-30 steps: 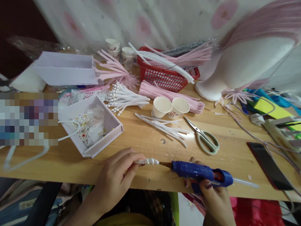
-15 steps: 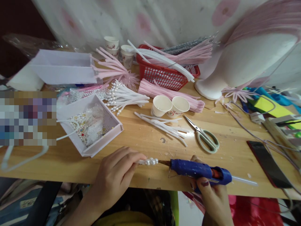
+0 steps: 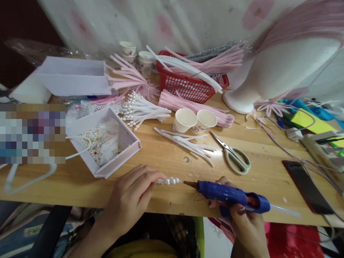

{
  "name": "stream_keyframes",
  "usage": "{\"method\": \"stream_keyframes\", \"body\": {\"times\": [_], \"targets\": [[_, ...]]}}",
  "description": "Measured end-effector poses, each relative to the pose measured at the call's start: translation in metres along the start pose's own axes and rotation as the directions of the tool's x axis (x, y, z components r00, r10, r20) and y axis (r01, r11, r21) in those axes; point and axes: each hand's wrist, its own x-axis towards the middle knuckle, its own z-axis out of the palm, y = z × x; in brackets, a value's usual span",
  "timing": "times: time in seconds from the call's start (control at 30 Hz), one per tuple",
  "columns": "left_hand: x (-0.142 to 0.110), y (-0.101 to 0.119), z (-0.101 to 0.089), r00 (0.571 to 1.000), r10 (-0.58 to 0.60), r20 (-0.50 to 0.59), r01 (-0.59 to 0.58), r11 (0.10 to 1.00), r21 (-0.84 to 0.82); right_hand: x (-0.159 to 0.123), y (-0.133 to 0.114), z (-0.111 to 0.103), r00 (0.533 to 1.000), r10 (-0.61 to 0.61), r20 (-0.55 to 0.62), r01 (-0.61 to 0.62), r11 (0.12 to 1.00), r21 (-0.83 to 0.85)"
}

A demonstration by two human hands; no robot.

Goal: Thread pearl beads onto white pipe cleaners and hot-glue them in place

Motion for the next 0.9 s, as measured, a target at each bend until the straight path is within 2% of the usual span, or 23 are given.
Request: {"method": "stream_keyframes", "body": {"times": [0.13, 0.37, 0.5, 0.67, 0.77, 0.9], "targets": [[0.002, 0.002, -0.001, 1.0, 0.007, -0.018, -0.007, 1.0, 0.001, 0.0, -0.005, 0.004, 0.998, 0.025, -0.051, -0.024, 1.0, 0.017], [0.003, 0.002, -0.001, 1.0, 0.014, -0.014, -0.014, 1.0, -0.012, 0.004, -0.017, 0.012, 0.996, 0.051, -0.073, -0.049, 0.998, 0.039], [0.001, 0.002, 0.0, 1.0, 0.009, -0.008, -0.009, 1.0, -0.018, 0.001, -0.011, 0.011, 0.987, 0.065, -0.15, -0.063, 0.998, 0.015], [0.002, 0.003, -0.002, 1.0, -0.002, -0.008, 0.002, 1.0, -0.027, -0.002, 0.002, 0.006, 0.983, 0.008, -0.183, -0.014, 0.999, -0.033], [0.001, 0.002, -0.002, 1.0, -0.003, -0.011, 0.003, 1.0, -0.023, -0.002, 0.005, 0.003, 0.989, -0.007, -0.146, 0.002, 0.999, -0.035], [0.0, 0.0, -0.001, 1.0, -0.012, -0.005, 0.012, 1.0, -0.016, -0.001, 0.004, 0.0, 1.0, -0.01, -0.013, 0.009, 0.999, -0.044]]}}
